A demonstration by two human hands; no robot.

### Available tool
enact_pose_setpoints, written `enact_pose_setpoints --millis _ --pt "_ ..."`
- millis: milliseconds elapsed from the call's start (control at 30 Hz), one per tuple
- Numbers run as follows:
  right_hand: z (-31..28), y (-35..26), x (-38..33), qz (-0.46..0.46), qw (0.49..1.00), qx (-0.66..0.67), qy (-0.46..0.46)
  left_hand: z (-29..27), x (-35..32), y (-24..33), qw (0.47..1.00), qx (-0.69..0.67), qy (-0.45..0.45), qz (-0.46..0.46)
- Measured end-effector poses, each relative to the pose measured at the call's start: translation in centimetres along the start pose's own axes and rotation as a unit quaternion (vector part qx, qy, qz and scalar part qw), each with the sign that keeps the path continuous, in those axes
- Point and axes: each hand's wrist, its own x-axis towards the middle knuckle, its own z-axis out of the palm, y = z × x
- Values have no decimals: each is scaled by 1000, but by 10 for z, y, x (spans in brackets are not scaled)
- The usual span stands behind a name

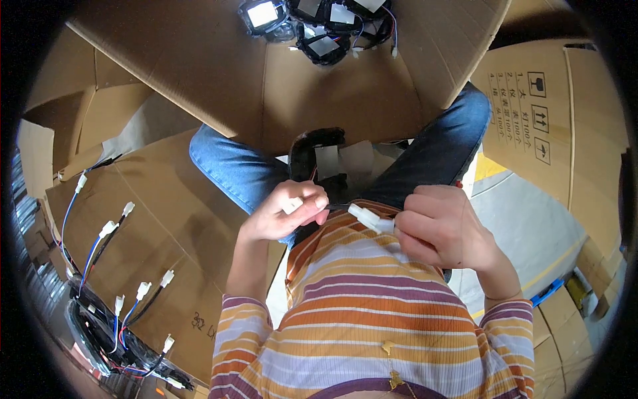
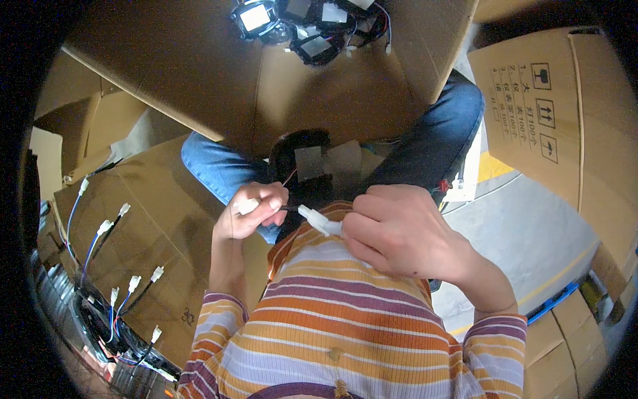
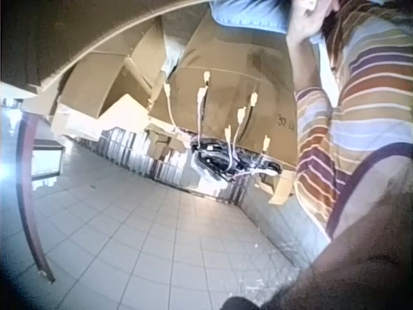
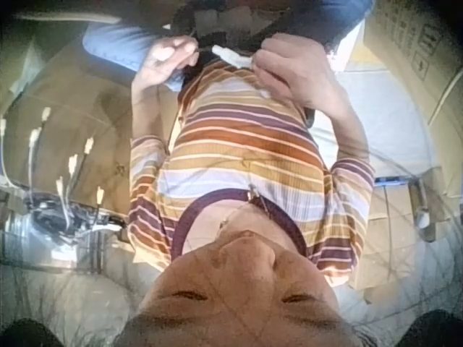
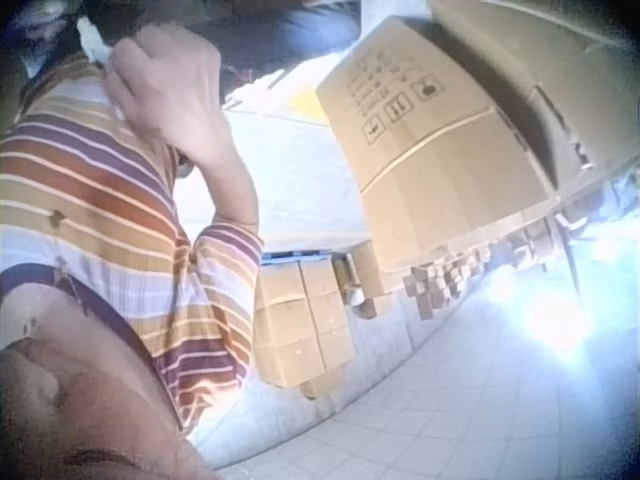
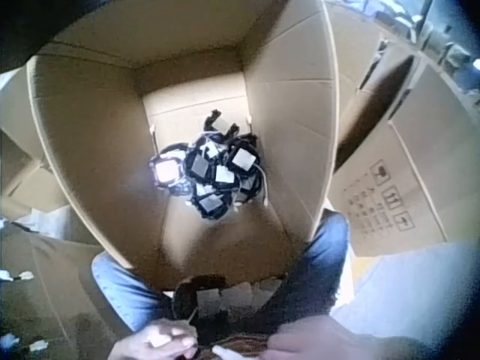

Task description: The person sorts headlight components by hand, placing headlights, wiring harnesses, and plastic covers into separate cardboard boxes.

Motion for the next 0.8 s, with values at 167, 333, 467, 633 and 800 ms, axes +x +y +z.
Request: enact_pose_setpoints --millis 167,333,467,633,800 --pt "-1 2 2 -10 1000 -3 -2 -5 6 10 998 30 -52 -28" --pt "2 10 5 -16 1000 10 15 -4 12 11 998 14 -67 -9" --pt "1 14 7 -11 999 29 20 -2 12 15 997 -1 -27 -66" --pt "-16 16 -11 187 948 227 117 13 -15 51 980 -105 171 -17" --pt "-8 21 -26 176 945 236 146 19 -150 136 913 -102 390 -70"
